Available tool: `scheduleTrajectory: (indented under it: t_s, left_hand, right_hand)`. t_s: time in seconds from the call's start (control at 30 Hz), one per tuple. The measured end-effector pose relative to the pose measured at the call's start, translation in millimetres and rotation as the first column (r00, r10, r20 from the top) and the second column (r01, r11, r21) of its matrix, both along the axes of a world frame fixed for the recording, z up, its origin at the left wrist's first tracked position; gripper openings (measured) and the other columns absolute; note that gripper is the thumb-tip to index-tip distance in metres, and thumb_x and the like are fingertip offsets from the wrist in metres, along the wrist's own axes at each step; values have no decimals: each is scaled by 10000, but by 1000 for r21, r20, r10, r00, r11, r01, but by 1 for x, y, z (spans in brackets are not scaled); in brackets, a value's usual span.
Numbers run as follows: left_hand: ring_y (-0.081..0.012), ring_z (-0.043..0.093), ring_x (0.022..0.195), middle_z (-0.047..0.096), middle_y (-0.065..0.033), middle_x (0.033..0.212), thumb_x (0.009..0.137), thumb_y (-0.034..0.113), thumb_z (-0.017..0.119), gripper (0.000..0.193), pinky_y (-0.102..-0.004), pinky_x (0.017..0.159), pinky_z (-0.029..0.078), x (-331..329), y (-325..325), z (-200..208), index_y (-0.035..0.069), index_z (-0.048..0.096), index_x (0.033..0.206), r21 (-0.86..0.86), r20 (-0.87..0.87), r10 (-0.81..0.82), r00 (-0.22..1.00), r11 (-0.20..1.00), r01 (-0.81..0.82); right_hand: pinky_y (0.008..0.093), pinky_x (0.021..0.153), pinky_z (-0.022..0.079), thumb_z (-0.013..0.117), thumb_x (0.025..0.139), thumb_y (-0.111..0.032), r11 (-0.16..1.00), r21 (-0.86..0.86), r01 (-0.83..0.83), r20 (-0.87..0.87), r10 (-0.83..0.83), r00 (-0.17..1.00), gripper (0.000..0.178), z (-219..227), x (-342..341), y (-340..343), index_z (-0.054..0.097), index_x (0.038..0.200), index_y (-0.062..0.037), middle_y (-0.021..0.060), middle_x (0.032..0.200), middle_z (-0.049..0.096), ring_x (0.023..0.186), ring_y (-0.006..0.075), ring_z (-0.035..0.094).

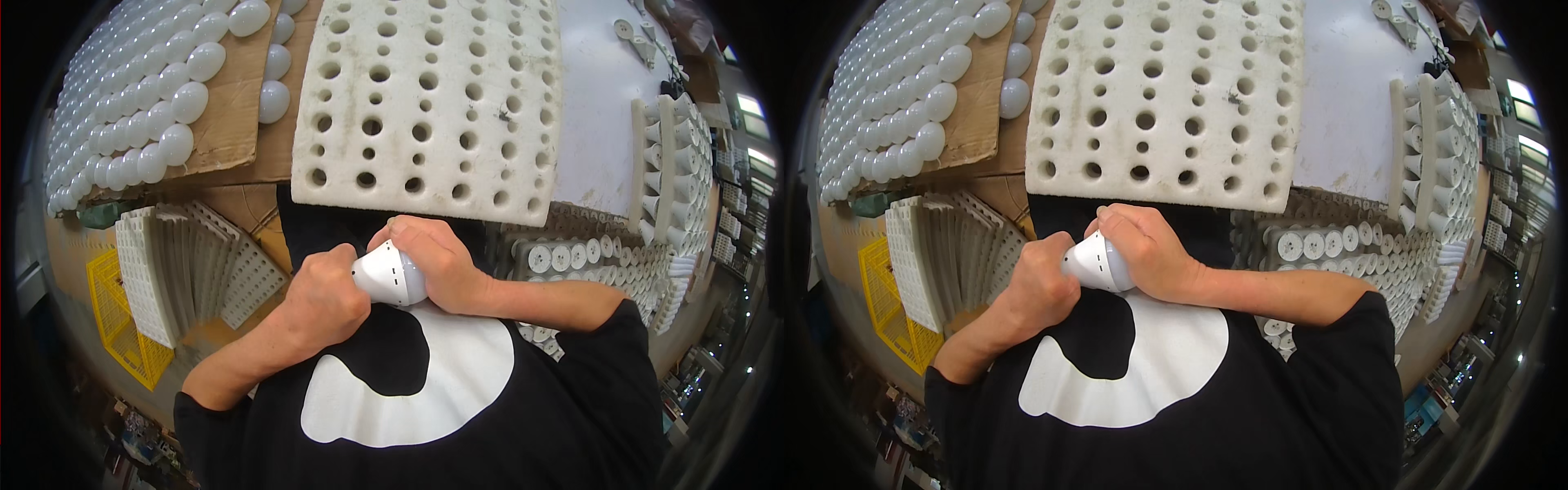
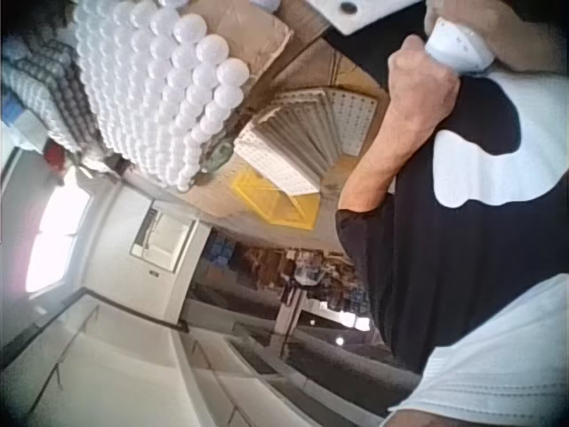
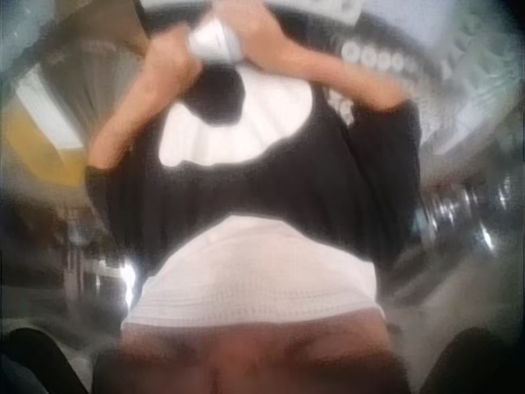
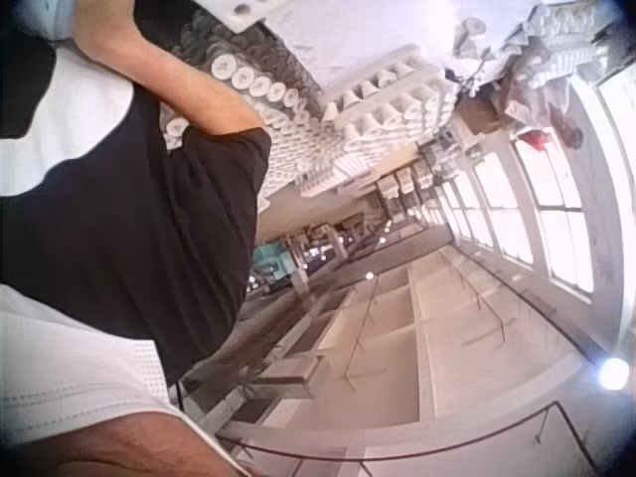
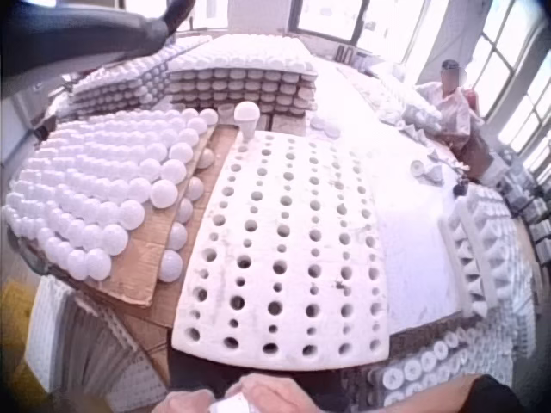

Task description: The person assembles light bulbs by attaching covers onto bulb bases by hand and placing the completed bulbs into holes on a foam tray.

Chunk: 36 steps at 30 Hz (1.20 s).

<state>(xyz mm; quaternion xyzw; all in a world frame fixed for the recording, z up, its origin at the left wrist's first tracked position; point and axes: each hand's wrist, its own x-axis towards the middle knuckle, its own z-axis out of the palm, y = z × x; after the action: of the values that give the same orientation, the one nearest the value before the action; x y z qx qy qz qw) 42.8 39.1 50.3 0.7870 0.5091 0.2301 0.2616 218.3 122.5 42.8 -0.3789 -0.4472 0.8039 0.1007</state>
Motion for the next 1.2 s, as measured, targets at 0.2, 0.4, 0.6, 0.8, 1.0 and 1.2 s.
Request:
scheduleTrajectory:
  t_s: [0.2, 0.4, 0.6, 0.8, 1.0, 1.2]
  left_hand:
    - [-200, 598, 548, 610, -206, 589, 643, -4, 455, 264, -335, 528, 458, -13, 29, 11, -82, 678, 763, -843, 268, 541, 797, 533, -78]
    - [-218, 587, 543, 614, -195, 608, 648, -10, 443, 248, -369, 568, 467, -15, 18, 5, -98, 646, 761, -779, 254, 576, 777, 598, -188]
    - [-400, 560, 613, 559, -213, 637, 585, -74, 514, 113, -430, 534, 441, -9, 8, -7, -46, 529, 693, -120, 156, 299, 941, 952, -282]
    - [-322, 597, 603, 565, -176, 625, 598, -78, 514, 94, -355, 479, 439, -5, 12, -22, -56, 567, 672, -323, 180, 527, 831, 829, -456]
    - [-457, 573, 652, 583, -253, 679, 669, -30, 526, 91, -481, 597, 460, -4, 25, -17, -69, 578, 733, -264, 212, 473, 855, 870, -416]
    - [-435, 577, 880, 592, -284, 928, 678, -50, 525, 227, -442, 800, 462, 6, 94, -31, -107, 595, 886, -204, 296, 557, 776, 831, -518]
  right_hand:
    - [270, 709, 460, 515, 913, -311, 881, 467, -73, -157, 164, 974, 356, 0, 3, 31, 614, 985, 23, 84, 872, 630, 785, 134, 578]
    - [339, 934, 442, 742, 768, -299, 742, 608, -281, -30, 376, 926, 790, -2, 14, 38, 343, 1383, -5, 137, 1218, 512, 1094, 232, 534]
    - [366, 1002, 405, 763, 776, -182, 831, 469, -299, -99, 386, 917, 774, -5, 17, 34, 318, 1393, -41, 118, 1271, 420, 1171, 220, 460]
    - [351, 1006, 395, 734, 818, -194, 798, 529, -289, -114, 404, 908, 747, -11, 9, 48, 293, 1405, -58, 97, 1262, 399, 1176, 217, 440]
    - [352, 972, 429, 661, 883, -171, 938, 346, -15, -208, 92, 974, 677, -12, 7, 31, 287, 1435, -57, 113, 1287, 405, 1170, 200, 463]
    - [308, 859, 504, 703, 840, -116, 733, 650, 201, -118, -163, 979, 687, 10, 17, 99, 316, 1398, -15, 133, 1230, 475, 1086, 185, 542]
